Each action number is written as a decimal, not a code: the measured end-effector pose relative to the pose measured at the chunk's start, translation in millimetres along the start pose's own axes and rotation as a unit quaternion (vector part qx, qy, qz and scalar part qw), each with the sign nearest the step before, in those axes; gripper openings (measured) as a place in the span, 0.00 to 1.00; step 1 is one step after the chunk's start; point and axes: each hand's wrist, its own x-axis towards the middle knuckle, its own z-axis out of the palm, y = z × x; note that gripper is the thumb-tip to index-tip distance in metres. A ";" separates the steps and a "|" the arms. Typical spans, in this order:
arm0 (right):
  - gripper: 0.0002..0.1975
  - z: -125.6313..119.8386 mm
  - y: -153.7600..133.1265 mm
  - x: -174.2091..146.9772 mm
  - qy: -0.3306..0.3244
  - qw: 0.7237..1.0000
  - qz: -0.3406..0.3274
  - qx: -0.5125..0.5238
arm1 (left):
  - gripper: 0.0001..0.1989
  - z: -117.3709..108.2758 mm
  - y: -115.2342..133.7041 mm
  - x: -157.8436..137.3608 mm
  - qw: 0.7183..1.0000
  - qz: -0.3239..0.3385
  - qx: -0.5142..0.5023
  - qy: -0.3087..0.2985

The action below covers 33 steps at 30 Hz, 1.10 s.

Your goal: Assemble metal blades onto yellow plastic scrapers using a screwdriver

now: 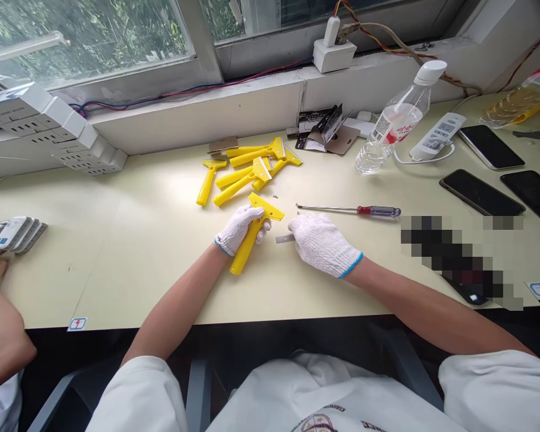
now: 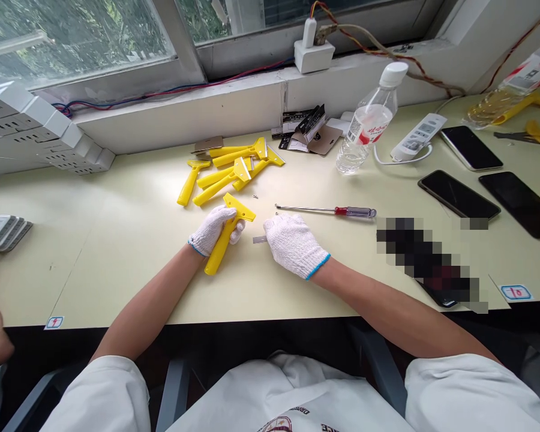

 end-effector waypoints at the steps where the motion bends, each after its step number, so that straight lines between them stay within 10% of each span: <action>1: 0.11 -1.0 0.7 -0.3 -0.004 1.000 0.001 -0.001 | 0.22 0.0 0.0 0.1 1.000 0.000 0.002 0.001; 14: 0.07 -9.3 8.5 -1.2 -0.001 0.999 -0.034 -0.008 | 0.22 2.9 1.5 0.2 1.000 0.005 -0.002 0.008; 21: 0.14 6.5 21.5 7.5 0.066 0.980 -0.014 0.189 | 0.23 2.5 1.4 -0.4 1.000 0.005 0.000 0.007; 27: 0.13 7.8 37.0 16.8 0.129 0.869 0.055 0.475 | 0.22 1.5 0.8 -1.0 1.000 0.003 0.001 0.004; 33: 0.27 6.3 46.1 30.0 0.128 0.648 0.153 0.735 | 0.20 -2.4 -2.6 0.4 1.000 0.017 0.013 -0.021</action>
